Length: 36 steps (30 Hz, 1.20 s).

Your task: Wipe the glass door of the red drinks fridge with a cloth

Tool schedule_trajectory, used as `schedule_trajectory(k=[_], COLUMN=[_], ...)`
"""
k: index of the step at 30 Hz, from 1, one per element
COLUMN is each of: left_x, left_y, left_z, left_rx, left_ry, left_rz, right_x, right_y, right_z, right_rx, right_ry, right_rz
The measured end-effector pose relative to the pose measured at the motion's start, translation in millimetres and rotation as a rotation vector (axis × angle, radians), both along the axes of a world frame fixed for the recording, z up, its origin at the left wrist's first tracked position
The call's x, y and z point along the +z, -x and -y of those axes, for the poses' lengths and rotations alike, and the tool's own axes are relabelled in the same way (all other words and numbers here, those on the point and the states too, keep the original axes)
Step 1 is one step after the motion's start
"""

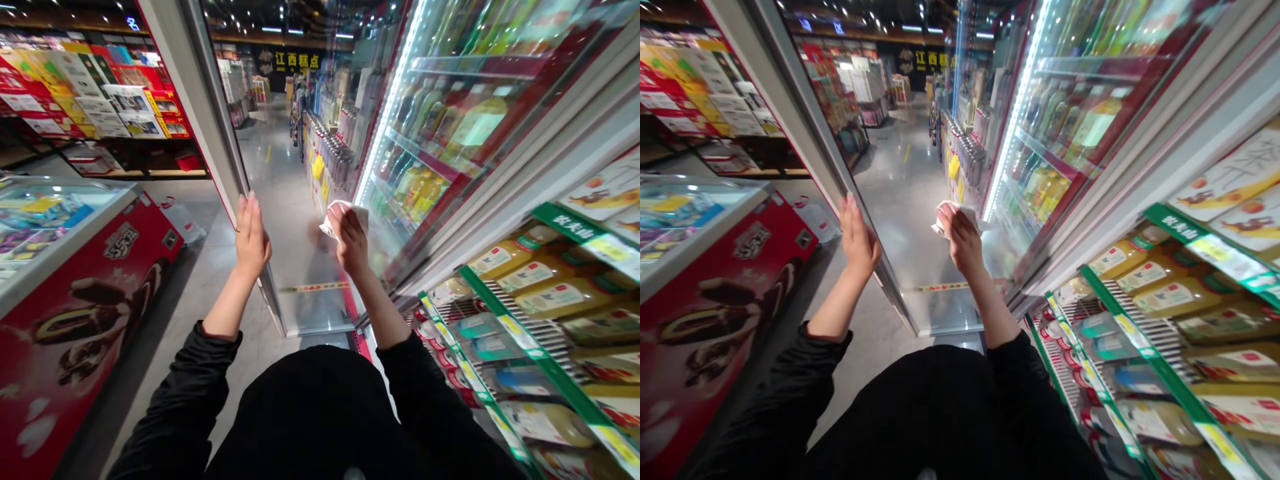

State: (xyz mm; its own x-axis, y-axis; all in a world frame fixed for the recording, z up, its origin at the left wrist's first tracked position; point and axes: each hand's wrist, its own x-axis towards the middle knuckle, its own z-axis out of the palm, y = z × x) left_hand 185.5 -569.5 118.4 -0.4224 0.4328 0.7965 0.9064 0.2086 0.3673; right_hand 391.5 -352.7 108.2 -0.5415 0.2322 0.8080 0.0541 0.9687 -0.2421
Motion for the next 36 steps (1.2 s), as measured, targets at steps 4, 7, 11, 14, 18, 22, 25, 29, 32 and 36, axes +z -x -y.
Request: schedule_trajectory(k=[4,7,11,14,18,22,25,29,32,36], left_x=[-6.0,-15.6,-27.0,-29.9,-28.1,-22.1,-16.8,-12.8,-12.0,-12.1], left_y=[3.1,7.3,17.5,22.4,21.3,17.0,14.7,13.8,13.5,12.7], left_z=[-6.8,-12.7,-21.7,-24.9,-21.9,-13.9,-7.0,-0.2,2.3,2.4], left_rx=[0.047,0.018,-0.05,-0.065,-0.107,-0.079,-0.117,-0.148,-0.133,-0.098], left_ry=[-0.063,-0.151,-0.343,-0.365,-0.353,-0.351,-0.356,-0.325,-0.299,-0.287], left_rz=[0.104,0.053,-0.102,-0.13,-0.171,-0.229,-0.246,-0.21,-0.199,-0.271], right_x=[-2.9,-0.1,14.9,21.0,10.3,1.7,9.9,25.6,28.9,33.5], right_y=[-5.7,-4.1,19.6,31.0,18.8,13.2,32.9,58.6,54.7,46.0], right_z=[-2.8,-7.7,10.5,29.2,27.5,16.1,28.3,56.7,63.5,59.5], right_rx=[0.061,-0.022,-0.038,0.062,0.084,-0.022,0.016,0.121,0.186,0.193], right_ry=[-0.015,-0.029,-0.105,-0.166,-0.163,-0.154,-0.154,-0.219,-0.27,-0.28], right_rz=[0.049,-0.025,-0.185,-0.108,0.023,-0.08,-0.166,-0.076,-0.023,-0.026])
